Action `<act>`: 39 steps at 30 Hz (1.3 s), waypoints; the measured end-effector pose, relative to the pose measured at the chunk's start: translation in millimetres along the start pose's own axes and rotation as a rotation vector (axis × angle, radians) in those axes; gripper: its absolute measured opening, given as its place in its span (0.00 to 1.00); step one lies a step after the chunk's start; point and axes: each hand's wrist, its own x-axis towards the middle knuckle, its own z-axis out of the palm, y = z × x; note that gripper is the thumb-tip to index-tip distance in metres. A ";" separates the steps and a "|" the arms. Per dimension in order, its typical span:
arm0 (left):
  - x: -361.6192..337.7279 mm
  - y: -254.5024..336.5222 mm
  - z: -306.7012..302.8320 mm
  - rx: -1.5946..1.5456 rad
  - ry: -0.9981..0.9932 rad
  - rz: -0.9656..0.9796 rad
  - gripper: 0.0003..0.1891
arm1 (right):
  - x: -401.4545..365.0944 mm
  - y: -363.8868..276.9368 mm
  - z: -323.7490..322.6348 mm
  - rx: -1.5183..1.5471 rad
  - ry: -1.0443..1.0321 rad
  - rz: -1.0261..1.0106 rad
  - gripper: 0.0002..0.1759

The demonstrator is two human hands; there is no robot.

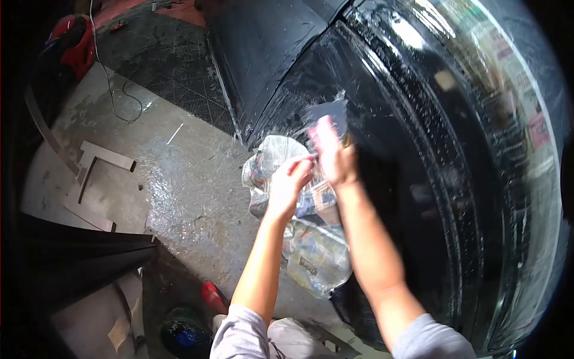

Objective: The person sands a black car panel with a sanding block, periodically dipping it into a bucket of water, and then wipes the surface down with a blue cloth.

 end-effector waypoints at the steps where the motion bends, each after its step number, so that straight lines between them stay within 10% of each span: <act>1: 17.3 -20.5 1.5 0.240 -0.118 0.127 0.15 | 0.5 -68.8 -14.2 -0.642 0.026 0.046 0.18; 3: 26.9 -51.6 -14.1 0.501 -0.214 0.156 0.15 | 20.8 -48.7 -71.4 -1.166 0.165 -0.642 0.31; 9: -57.6 -149.7 -176.1 0.367 0.161 -0.432 0.17 | -101.7 -40.2 -160.8 -2.103 -0.350 -0.188 0.46; 12: -91.0 -165.5 -224.0 0.446 0.271 -0.580 0.13 | -31.6 -58.3 -117.8 -2.046 -0.435 -0.122 0.45; 18: -93.6 -189.8 -262.7 0.352 0.392 -0.646 0.12 | 218.4 9.1 -6.2 -2.030 -0.549 -0.807 0.36; 27: -186.1 -205.3 -388.1 0.161 0.903 -0.745 0.13 | 54.2 -61.1 -82.3 -2.100 -0.899 -0.218 0.42; 33: -170.9 -197.2 -374.2 -0.085 0.735 -0.789 0.09 | 206.3 18.4 4.6 -2.024 -0.832 -0.819 0.38; 37: -175.0 -169.3 -388.8 -0.172 0.819 -0.520 0.12 | 77.2 -28.9 -61.5 -2.018 -0.887 -0.486 0.43; 38: -176.4 -163.2 -392.8 -0.184 0.919 -0.444 0.14 | 63.0 -20.5 -110.3 -2.232 -0.908 -0.682 0.42; 39: -178.8 -158.0 -396.6 -0.185 1.011 -0.370 0.16 | 58.6 -49.7 -78.8 -2.129 -0.975 -0.365 0.41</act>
